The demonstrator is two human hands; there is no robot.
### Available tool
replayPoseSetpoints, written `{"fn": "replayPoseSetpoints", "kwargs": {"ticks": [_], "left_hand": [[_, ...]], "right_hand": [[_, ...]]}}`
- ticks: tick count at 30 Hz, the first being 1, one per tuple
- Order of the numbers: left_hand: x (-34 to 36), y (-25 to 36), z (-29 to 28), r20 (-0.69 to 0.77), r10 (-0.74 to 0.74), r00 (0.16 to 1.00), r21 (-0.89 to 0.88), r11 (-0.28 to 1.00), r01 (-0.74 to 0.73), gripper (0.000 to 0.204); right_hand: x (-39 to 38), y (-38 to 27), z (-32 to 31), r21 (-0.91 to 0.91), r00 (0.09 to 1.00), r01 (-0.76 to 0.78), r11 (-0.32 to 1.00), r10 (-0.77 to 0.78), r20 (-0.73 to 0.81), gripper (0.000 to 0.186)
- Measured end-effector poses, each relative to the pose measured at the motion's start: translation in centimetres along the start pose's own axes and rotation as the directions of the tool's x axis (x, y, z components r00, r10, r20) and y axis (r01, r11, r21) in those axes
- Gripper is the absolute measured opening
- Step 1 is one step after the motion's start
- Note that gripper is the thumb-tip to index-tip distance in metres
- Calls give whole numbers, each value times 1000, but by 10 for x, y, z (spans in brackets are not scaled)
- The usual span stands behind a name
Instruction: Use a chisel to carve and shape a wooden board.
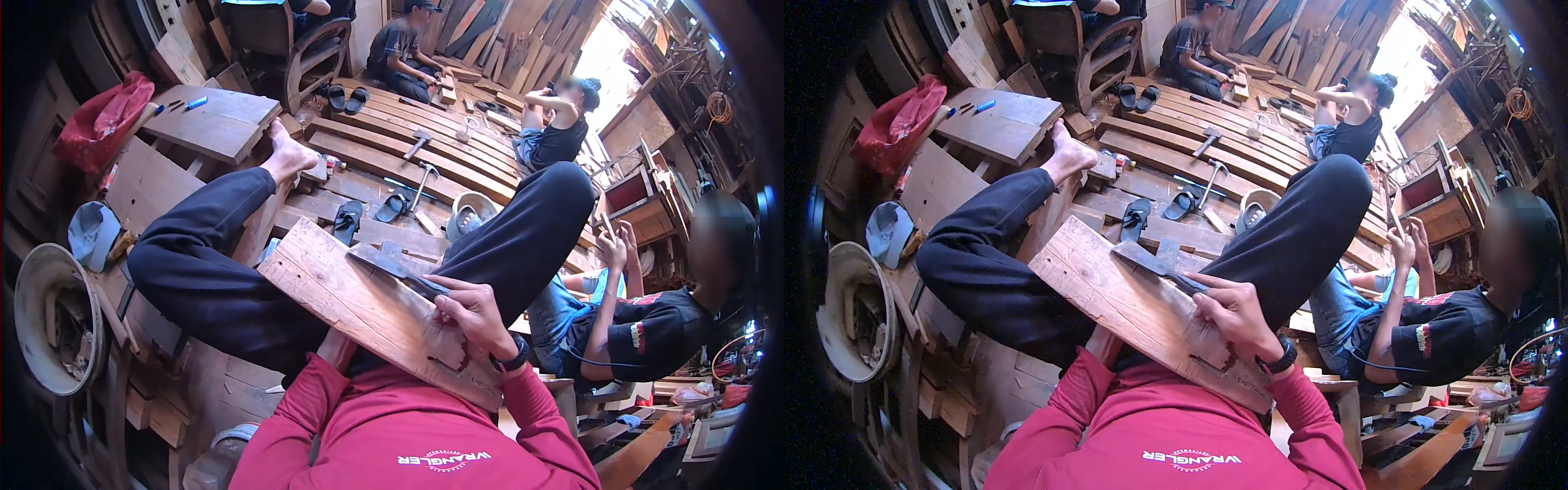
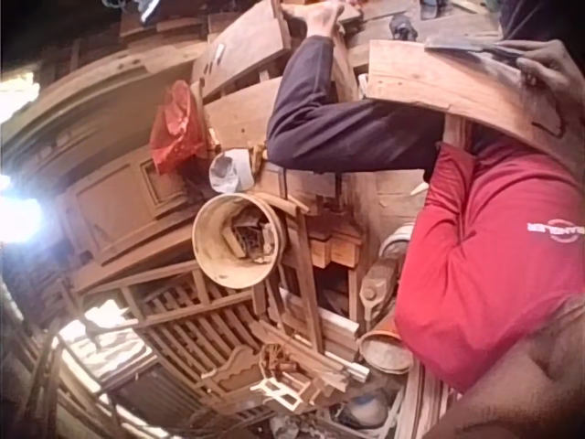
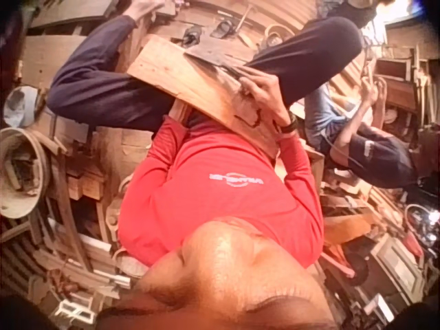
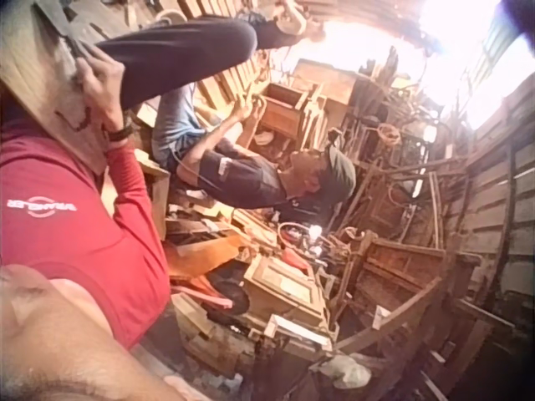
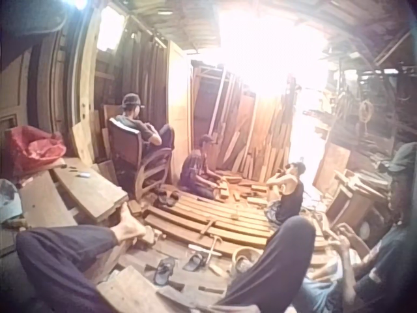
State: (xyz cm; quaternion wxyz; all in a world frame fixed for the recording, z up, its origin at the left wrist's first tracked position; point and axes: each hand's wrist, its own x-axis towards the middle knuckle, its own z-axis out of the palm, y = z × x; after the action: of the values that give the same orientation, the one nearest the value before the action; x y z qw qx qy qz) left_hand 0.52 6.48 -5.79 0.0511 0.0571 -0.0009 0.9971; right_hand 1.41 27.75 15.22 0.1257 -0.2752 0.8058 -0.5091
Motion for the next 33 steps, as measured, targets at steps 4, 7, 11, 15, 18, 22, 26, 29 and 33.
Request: {"fn": "replayPoseSetpoints", "kwargs": {"ticks": [4, 7, 11, 15, 18, 22, 26, 29, 33], "left_hand": [[9, 25, -1, 25, 43, 999, 23, 999, -43, 32], [17, 30, 2, 44, 60, 997, 27, 998, -61, 32], [18, 22, 1, 41, 52, 998, 15, 999, -52, 32], [-4, -1, -10, -5, 5, 1000, 6, 1000, -5, 32], [-5, -2, -9, -8, 2, 1000, 15, 1000, -1, 32], [-2, -2, -5, -9, 0, 1000, 17, 1000, 0, 33], [1, -1, -4, -6, 7, 1000, 17, 1000, -7, 33], [1, 0, -3, -5, 13, 1000, 14, 1000, -13, 33], [0, -2, -3, -1, 19, 1000, 8, 1000, -19, 33]], "right_hand": [[-12, 4, -12, 121, 991, -68, 990, 81, -105, 20], [-11, 3, -11, 180, 978, -64, 982, 97, -184, 20], [4, -2, -2, -30, 995, -76, 997, 74, -67, 18], [5, -4, -3, 147, 972, -32, 989, 65, -227, 24], [6, -13, 0, 365, 965, -20, 931, 113, -237, 28], [2, 3, 11, 488, 963, -21, 872, 150, -225, 27], [2, 11, 8, 497, 950, 11, 868, 145, -275, 27], [1, 12, 7, 516, 929, -11, 857, 199, -311, 30], [4, 11, 6, 495, 935, -32, 868, 200, -292, 30]]}}
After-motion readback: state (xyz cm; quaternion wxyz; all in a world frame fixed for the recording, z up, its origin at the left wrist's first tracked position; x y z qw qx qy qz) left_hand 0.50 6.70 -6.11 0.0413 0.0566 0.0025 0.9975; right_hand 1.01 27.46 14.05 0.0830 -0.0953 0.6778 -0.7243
